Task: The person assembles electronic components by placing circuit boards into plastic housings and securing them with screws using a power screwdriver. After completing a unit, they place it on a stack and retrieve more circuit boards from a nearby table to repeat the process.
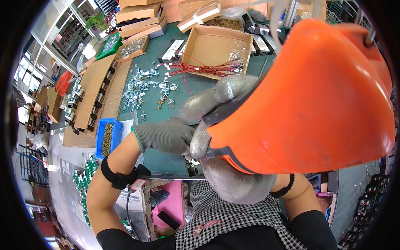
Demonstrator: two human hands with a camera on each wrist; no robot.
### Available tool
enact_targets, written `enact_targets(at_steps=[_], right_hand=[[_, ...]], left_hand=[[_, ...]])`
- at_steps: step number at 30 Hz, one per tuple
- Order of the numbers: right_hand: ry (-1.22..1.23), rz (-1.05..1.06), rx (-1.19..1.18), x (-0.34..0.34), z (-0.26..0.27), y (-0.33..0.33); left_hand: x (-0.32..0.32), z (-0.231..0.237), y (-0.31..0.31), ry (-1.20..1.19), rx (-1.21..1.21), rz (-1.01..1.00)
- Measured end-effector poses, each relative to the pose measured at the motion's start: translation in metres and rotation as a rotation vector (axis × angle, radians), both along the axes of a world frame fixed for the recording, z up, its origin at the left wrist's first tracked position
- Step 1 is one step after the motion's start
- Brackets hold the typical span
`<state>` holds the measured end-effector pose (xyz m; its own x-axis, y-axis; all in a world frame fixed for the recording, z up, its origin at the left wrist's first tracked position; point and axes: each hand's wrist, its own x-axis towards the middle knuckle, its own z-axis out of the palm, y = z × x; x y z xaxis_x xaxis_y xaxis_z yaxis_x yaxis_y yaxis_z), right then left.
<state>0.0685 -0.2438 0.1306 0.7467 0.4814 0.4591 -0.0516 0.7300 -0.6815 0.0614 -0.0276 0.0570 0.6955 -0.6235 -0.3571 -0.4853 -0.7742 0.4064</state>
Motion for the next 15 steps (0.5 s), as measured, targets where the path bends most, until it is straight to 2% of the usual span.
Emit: enact_targets(at_steps=[2,5,6,8,12,15], right_hand=[[-0.064,-0.07,-0.04,-0.001,0.002,0.001],[-0.122,-0.276,-0.172,-0.012,0.008,0.012],[-0.114,-0.311,-0.179,-0.013,0.004,0.017],[-0.145,-0.334,-0.217,-0.011,-0.003,0.019],[-0.298,-0.282,-0.336,0.001,-0.016,0.011],[-0.312,-0.225,-0.306,0.003,-0.02,0.011]], left_hand=[[0.002,0.004,0.004,-0.009,-0.039,-0.033],[0.006,0.015,-0.001,0.109,0.059,-0.038],[0.006,0.014,-0.002,0.075,0.07,-0.019],[0.004,0.01,-0.004,0.009,0.091,0.016],[0.003,0.018,-0.012,0.06,0.09,0.123],[0.002,0.02,-0.012,0.038,0.036,0.172]])
